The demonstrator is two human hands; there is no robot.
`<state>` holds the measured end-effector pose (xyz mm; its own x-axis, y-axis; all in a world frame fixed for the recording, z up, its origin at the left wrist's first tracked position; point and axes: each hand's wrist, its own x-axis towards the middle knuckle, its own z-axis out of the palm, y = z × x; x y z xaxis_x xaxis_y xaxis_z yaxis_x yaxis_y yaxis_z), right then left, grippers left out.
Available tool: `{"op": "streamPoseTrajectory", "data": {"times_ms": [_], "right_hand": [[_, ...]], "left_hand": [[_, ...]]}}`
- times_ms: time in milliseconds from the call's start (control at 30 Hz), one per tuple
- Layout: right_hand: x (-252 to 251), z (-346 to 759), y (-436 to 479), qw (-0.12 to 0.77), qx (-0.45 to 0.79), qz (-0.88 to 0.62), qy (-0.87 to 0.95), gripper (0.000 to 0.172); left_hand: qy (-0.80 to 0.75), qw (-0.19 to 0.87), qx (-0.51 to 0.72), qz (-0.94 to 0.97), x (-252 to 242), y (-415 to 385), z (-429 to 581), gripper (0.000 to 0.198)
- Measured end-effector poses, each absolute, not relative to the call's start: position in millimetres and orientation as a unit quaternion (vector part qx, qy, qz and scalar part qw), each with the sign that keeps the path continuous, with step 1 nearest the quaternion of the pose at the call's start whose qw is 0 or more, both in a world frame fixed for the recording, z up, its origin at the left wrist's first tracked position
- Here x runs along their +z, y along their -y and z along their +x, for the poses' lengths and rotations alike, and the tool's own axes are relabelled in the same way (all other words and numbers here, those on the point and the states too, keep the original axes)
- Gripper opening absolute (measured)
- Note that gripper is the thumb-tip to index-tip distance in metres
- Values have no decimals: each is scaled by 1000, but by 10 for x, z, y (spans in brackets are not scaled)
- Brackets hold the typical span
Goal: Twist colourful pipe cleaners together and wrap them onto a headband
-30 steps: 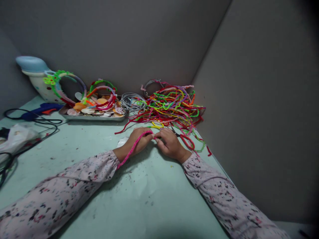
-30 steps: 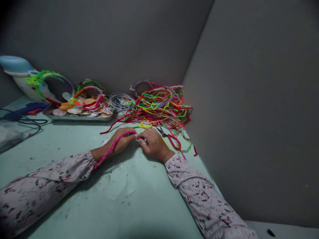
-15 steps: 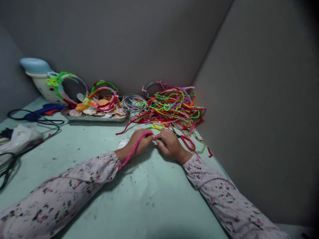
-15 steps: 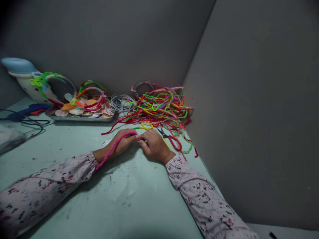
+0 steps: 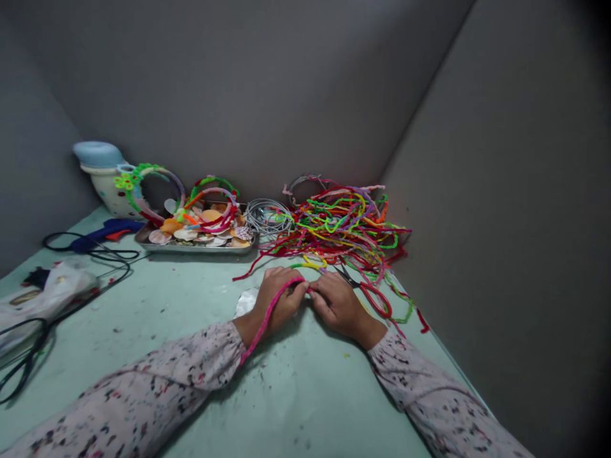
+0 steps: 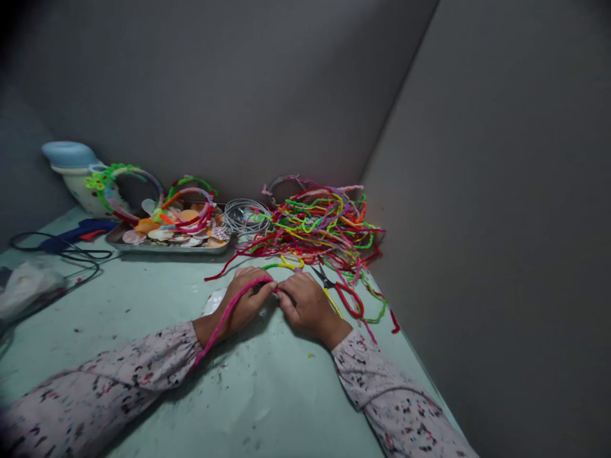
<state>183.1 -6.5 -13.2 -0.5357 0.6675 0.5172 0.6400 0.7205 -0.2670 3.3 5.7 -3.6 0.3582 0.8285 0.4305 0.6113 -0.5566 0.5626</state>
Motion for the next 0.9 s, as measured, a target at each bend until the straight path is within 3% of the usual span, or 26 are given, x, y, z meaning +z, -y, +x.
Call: {"op": "streamPoseTrajectory", "data": {"times_ms": [900], "right_hand": [[-95, 1771, 49, 291, 92, -379, 874, 9]], "left_hand": [[-444, 241, 395, 768, -59, -111, -39, 20]]}}
